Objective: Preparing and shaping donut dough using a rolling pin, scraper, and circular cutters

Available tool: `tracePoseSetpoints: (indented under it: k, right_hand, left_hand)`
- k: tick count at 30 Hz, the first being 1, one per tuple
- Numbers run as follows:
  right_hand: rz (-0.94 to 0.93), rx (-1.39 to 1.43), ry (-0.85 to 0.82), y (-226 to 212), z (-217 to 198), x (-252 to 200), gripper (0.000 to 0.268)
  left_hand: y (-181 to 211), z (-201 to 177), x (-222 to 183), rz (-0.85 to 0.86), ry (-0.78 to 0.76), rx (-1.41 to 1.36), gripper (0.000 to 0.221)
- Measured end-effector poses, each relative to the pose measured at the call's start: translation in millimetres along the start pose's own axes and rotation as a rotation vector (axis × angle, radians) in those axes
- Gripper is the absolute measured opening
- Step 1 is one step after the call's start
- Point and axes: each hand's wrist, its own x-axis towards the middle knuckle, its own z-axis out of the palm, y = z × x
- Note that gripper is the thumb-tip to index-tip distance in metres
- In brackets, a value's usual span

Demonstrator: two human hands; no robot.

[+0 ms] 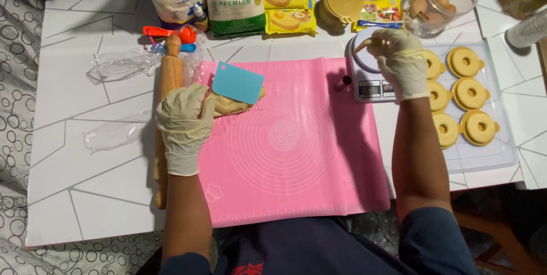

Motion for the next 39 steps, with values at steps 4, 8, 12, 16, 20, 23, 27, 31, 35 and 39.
tracePoseSetpoints:
  k: [4,8,12,16,20,23,27,31,35,39]
  right_hand:
    - [-0.096,-0.192,0.095,64,5,-5,0.052]
    - [-0.046,-0.56,0.235,25,0,-18,0.026]
    - [-0.356,-0.304,0.306,-74,32,-5,0.025]
    - [-0.216,0.158,-0.016,-191,97,-20,0.033]
    - [-0.15,-0.036,-0.192,-197,180,-5,0.074]
    - [-0.019,-0.24,-0.268,-206,207,7,0.094]
    - [-0.051,-0.16,-0.214,-210,221,3,0.067]
    - [-0.159,0.167,-0.262,-225,196,-5,0.026]
    - [-0.123,0.273,-0.323,-242,157,-6,0.018]
    - [-0.227,0.178,-0.376,-213,172,4,0.012]
  left_hand:
    - [2,1,-3,-0.04,-0.014,0.005,0.024]
    - [-2,8,-8,-0.066,-0.028,0.099,0.023]
    - [-1,4,-10,-0.107,-0.063,0.112,0.016]
    - [17,-15,-2,-0.119,-0.124,0.106,0.021]
    - [9,0,-18,-0.083,-0.161,0.134,0.023]
    - [6,2,-23,-0.077,-0.177,0.131,0.024]
    - [7,0,-22,-0.097,-0.183,0.106,0.023]
    - [0,6,-27,-0.089,-0.172,0.1,0.023]
    - [-16,3,-40,-0.072,-0.146,0.112,0.027]
    - [-22,9,-40,-0.028,-0.116,0.098,0.032]
